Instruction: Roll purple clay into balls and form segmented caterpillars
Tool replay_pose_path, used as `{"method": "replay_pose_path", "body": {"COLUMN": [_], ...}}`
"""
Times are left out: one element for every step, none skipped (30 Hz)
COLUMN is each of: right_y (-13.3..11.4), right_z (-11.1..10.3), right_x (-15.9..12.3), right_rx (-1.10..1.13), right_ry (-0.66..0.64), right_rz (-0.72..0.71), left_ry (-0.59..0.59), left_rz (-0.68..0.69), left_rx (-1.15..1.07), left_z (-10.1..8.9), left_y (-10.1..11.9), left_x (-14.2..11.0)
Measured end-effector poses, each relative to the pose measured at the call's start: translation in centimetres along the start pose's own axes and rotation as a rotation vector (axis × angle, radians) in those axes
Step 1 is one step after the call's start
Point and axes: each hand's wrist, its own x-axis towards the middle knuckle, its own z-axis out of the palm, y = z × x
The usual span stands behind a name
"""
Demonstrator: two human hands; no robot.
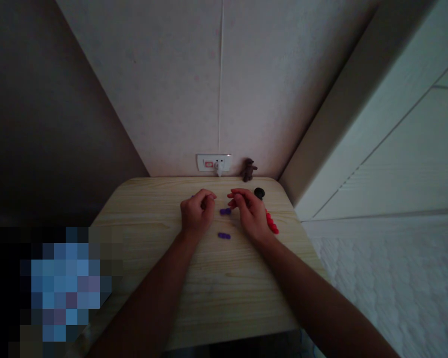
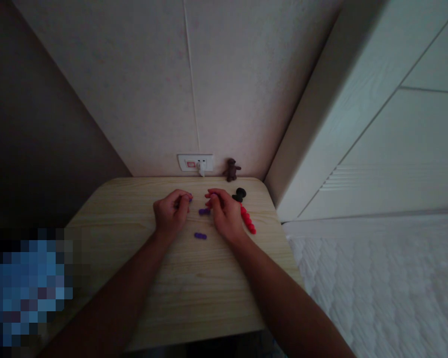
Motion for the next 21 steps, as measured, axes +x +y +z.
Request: {"method": "replay_pose_path", "body": {"right_y": [-0.01, -0.02, -0.05, -0.08, -0.11, -0.12, -0.11, -0.08, -0.01, 0.09, 0.2, 0.31, 0.4, 0.46, 0.46, 0.42, 0.33, 0.22, 0.11, 0.02, -0.03], "right_z": [-0.01, -0.04, -0.07, -0.1, -0.12, -0.14, -0.14, -0.12, -0.09, -0.05, -0.01, 0.03, 0.06, 0.07, 0.06, 0.04, 0.0, -0.03, -0.07, -0.1, -0.13], "right_x": [0.02, 0.02, 0.02, 0.02, 0.01, 0.0, 0.0, -0.01, -0.01, -0.01, -0.02, -0.03, -0.04, -0.05, -0.06, -0.07, -0.07, -0.08, -0.08, -0.09, -0.1], "right_rx": [0.013, 0.02, 0.019, 0.007, -0.015, -0.041, -0.061, -0.07, -0.069, -0.058, -0.041, -0.023, -0.006, 0.008, 0.018, 0.025, 0.029, 0.028, 0.023, 0.013, -0.004], "right_ry": [0.0, -0.002, -0.01, -0.022, -0.034, -0.037, -0.03, -0.017, -0.001, 0.011, 0.017, 0.014, 0.002, -0.008, -0.017, -0.024, -0.026, -0.026, -0.026, -0.032, -0.037], "right_rz": [0.005, 0.014, 0.026, 0.039, 0.049, 0.051, 0.046, 0.038, 0.032, 0.028, 0.026, 0.024, 0.021, 0.016, 0.008, 0.001, -0.003, -0.002, 0.005, 0.017, 0.026], "left_ry": [0.0, -0.001, -0.002, -0.002, -0.002, -0.001, -0.001, -0.002, -0.003, -0.003, -0.003, -0.002, -0.001, 0.0, 0.0, 0.002, 0.003, 0.002, 0.001, 0.0, -0.002], "left_rz": [0.001, 0.001, 0.0, -0.002, -0.004, -0.007, -0.008, -0.008, -0.008, -0.009, -0.009, -0.008, -0.006, -0.005, -0.004, -0.002, 0.0, 0.0, -0.001, -0.003, -0.006], "left_rx": [0.0, -0.001, -0.001, -0.001, 0.0, 0.001, 0.001, -0.001, -0.004, -0.008, -0.012, -0.015, -0.018, -0.018, -0.019, -0.02, -0.021, -0.019, -0.015, -0.009, -0.004], "left_z": [0.0, 0.0, 0.01, 0.02, 0.03, 0.04, 0.05, 0.06, 0.06, 0.05, 0.05, 0.05, 0.04, 0.05, 0.05, 0.06, 0.06, 0.06, 0.05, 0.03, 0.02], "left_y": [0.0, -0.01, -0.02, -0.04, -0.06, -0.08, -0.09, -0.08, -0.07, -0.05, -0.03, -0.01, 0.0, 0.01, 0.01, 0.0, 0.0, 0.0, 0.01, 0.03, 0.05], "left_x": [0.01, 0.01, 0.02, 0.03, 0.03, 0.03, 0.02, 0.01, 0.0, -0.01, -0.02, -0.02, -0.02, -0.02, -0.02, -0.01, 0.0, 0.0, 0.0, 0.01, 0.01]}}
